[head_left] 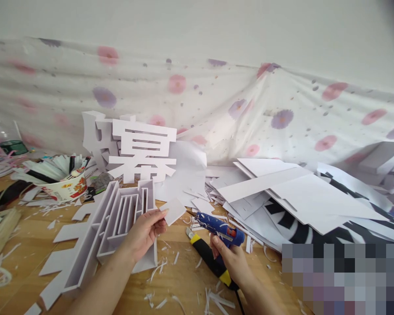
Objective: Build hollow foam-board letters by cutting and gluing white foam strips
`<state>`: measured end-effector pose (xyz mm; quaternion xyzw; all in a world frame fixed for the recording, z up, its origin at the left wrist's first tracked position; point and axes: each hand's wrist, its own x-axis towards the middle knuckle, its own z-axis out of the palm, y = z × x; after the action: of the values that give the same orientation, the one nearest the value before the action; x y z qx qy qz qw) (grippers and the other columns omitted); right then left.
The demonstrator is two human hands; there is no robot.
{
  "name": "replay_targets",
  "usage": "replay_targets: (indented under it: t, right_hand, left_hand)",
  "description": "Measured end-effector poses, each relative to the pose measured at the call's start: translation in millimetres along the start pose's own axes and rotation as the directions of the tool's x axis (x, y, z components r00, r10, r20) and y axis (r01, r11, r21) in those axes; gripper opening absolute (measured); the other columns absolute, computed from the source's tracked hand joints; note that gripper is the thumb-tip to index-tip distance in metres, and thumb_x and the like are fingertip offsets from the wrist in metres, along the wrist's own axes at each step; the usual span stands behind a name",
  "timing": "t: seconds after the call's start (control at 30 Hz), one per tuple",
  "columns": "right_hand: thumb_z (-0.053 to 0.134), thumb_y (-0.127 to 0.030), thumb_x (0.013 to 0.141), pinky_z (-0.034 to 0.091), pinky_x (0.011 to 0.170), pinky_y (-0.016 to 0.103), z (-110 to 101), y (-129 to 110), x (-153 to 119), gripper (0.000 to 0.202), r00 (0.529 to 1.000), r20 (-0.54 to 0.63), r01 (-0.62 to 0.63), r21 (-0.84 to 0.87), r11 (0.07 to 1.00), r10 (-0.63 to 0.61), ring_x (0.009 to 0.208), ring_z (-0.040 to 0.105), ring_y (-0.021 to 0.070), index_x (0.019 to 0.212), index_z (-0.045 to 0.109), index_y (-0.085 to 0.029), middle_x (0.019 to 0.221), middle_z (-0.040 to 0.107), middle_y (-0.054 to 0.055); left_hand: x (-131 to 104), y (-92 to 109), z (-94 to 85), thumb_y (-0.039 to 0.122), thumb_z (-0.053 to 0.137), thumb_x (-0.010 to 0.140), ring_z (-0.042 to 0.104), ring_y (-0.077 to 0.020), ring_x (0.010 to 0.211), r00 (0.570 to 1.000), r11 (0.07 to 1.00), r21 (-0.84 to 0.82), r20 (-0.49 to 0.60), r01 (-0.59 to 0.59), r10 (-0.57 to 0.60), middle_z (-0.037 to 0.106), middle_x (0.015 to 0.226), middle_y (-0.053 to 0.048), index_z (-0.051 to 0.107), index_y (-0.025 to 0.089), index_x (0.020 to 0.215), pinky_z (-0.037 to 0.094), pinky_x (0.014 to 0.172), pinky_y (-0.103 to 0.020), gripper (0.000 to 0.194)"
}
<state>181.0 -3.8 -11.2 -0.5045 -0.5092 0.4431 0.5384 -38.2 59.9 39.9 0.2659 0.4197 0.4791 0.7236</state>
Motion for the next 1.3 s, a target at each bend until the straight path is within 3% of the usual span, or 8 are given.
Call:
replay_targets:
  t: [0.5,0.77,1.03,1.17,1.3]
  right_hand:
    - [0.059,-0.066,0.069,0.035,0.048,0.025,2.6,-0.2,-2.2,0.048,0.998,0.041,-0.043,-0.023,0.999,0.044,0.048,0.042,0.0105,0.061,0.050,-0.019,0.050,0.045,-0.003]
    - [0.060,-0.066,0.068,0.034,0.048,0.024,12.0,-8.3,-9.7,0.049,0.999,-0.009,-0.049,-0.005,0.999,0.049,0.049,0.039,0.0102,0.058,0.049,-0.019,0.050,0.043,-0.003]
    - [0.059,-0.068,0.066,0.036,0.044,0.023,10.3,4.2,-5.1,0.049,0.998,0.048,-0.026,-0.038,0.999,0.028,0.047,0.038,0.0100,0.061,0.054,-0.019,0.048,0.042,-0.003]
    - [0.059,-0.066,0.068,0.037,0.046,0.023,12.1,4.7,-7.1,0.048,1.000,0.004,-0.015,-0.068,0.998,0.015,0.050,0.038,0.0100,0.062,0.054,-0.018,0.051,0.042,-0.003]
    - [0.058,-0.064,0.069,0.037,0.047,0.022,12.6,7.6,-8.0,0.047,0.999,0.031,0.011,-0.075,0.997,-0.008,0.050,0.038,0.0096,0.065,0.056,-0.018,0.052,0.043,-0.003]
  left_hand:
    - [0.7,-0.9,0.8,0.019,0.080,0.056,0.051,-0.0029,0.043,1.000,0.999,0.039,0.024,-0.002,0.001,0.058,0.049,0.004,0.065,0.011,0.066,0.042,0.039,-0.009,0.020]
    - [1.0,-0.9,1.4,0.024,0.083,0.052,0.049,-0.0021,0.044,0.999,0.999,0.045,0.032,-0.010,0.008,0.056,0.050,0.004,0.065,0.011,0.066,0.040,0.039,-0.009,0.026]
    - [-0.8,-1.0,2.1,0.028,0.085,0.047,0.048,-0.0021,0.044,0.999,0.998,0.054,0.026,-0.021,0.020,0.056,0.050,0.004,0.064,0.012,0.065,0.038,0.038,-0.009,0.032]
    - [-0.3,-1.6,1.8,0.029,0.085,0.047,0.047,-0.0018,0.044,0.999,0.998,0.052,0.028,-0.023,0.022,0.056,0.049,0.004,0.064,0.012,0.064,0.037,0.038,-0.009,0.032]
    - [-0.7,-1.6,2.3,0.029,0.086,0.045,0.047,-0.0018,0.045,1.000,0.998,0.052,0.020,-0.025,0.024,0.055,0.049,0.005,0.064,0.012,0.064,0.037,0.038,-0.009,0.033]
